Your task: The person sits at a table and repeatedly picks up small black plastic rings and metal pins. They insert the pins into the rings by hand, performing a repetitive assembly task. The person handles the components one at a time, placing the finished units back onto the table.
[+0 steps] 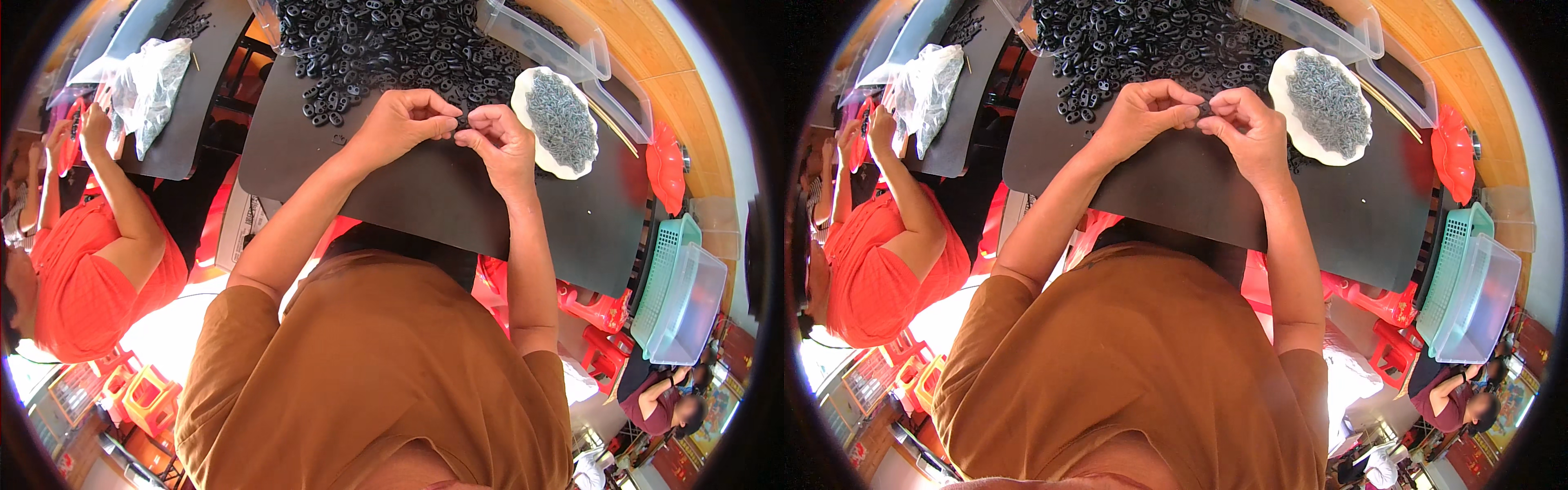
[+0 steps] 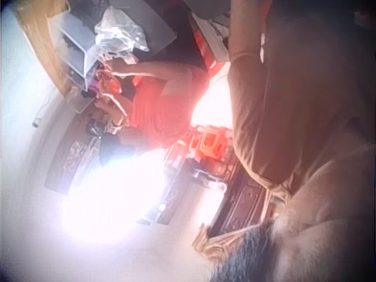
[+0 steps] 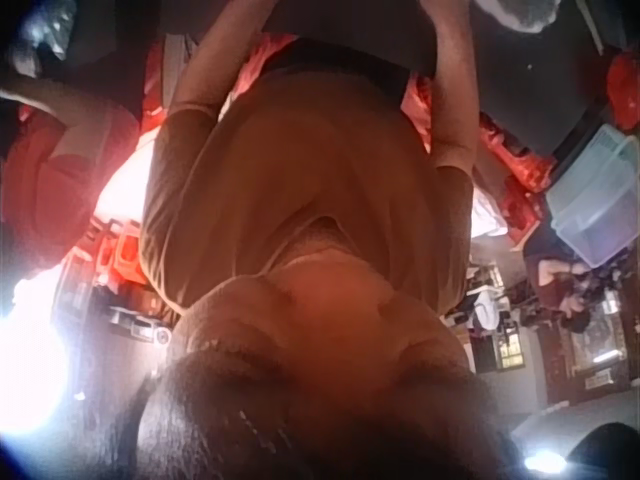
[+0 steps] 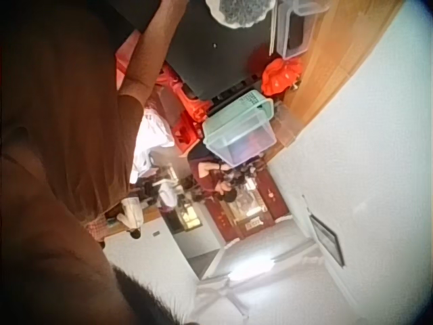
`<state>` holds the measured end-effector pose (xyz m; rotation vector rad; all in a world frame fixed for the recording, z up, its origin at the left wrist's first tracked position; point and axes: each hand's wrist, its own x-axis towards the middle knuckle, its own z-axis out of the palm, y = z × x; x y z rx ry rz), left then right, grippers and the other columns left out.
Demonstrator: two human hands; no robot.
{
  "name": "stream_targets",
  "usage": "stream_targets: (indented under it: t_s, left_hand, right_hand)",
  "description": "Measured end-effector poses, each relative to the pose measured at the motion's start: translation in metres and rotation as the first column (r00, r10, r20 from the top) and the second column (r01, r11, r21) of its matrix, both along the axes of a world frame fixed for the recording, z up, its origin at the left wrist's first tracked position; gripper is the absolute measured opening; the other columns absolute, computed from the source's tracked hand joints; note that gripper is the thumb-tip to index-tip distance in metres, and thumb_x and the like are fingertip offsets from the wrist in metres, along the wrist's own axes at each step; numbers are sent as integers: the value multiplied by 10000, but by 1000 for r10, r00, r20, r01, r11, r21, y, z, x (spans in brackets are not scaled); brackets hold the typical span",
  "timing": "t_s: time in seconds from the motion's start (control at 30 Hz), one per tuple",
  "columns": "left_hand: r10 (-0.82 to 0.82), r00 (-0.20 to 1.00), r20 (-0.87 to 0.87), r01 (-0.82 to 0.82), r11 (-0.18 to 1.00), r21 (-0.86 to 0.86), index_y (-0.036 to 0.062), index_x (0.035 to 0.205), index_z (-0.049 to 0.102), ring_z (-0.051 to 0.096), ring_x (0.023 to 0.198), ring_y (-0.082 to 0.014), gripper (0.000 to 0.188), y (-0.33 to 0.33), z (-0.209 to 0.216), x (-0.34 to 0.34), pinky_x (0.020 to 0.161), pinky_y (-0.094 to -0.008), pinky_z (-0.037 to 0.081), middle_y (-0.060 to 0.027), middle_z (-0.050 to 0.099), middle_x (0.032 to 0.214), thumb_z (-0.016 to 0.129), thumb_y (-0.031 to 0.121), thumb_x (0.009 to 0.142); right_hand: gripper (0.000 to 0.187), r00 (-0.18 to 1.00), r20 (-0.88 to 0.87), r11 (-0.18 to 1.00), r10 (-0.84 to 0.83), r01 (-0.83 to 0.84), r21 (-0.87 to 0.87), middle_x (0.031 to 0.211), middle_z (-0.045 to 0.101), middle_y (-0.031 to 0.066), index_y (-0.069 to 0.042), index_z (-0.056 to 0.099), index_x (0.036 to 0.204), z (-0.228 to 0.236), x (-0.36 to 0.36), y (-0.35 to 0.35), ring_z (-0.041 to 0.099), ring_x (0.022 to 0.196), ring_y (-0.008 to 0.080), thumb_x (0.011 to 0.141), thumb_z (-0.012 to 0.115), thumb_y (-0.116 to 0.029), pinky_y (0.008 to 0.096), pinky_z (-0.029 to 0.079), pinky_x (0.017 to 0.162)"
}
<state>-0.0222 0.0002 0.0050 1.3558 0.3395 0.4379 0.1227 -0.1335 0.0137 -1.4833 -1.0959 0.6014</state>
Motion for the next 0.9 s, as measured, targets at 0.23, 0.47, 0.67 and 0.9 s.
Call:
stream_targets:
  t_s: [0.23, 0.47, 0.67, 0.9]
  left_hand:
    - [-63, 998, -8, 63, 997, -43, 17, 949, 683, 580, 716, -49, 103, 1, -2, -1, 653, -200, 469, 0, 646, 782, 694, 97, 885]
    - [-75, 997, -37, 73, 996, -51, 25, 928, 673, 578, 717, -58, 105, 3, -1, -3, 668, -203, 469, -6, 642, 781, 701, 115, 883]
    - [-105, 992, -69, 102, 994, -47, 27, 937, 672, 590, 731, -61, 106, 3, -3, -2, 674, -207, 477, -7, 647, 790, 702, 109, 878]
    - [-147, 988, -52, 143, 987, -74, 27, 933, 678, 611, 757, -65, 88, 3, -4, -2, 697, -212, 492, -20, 669, 817, 701, 85, 871]
  right_hand:
    - [359, 921, 389, 998, -18, -4, 55, 807, 697, 56, -66, 701, 1050, 1, -1, -2, 670, 709, 116, 710, 816, -49, 243, 555, 656]
    - [333, 950, 311, 998, 24, -39, 41, 861, 718, 69, -75, 707, 1057, 1, -2, -4, 677, 740, 124, 738, 791, -31, 251, 561, 675]
    - [284, 945, 327, 1000, 11, -19, 23, 861, 701, 61, -55, 693, 1021, 4, -7, -6, 674, 755, 132, 753, 772, -3, 257, 554, 685]
    - [239, 917, 398, 995, 26, -61, 75, 855, 686, 75, -8, 666, 960, 4, -6, -5, 676, 747, 161, 745, 765, 20, 271, 552, 660]
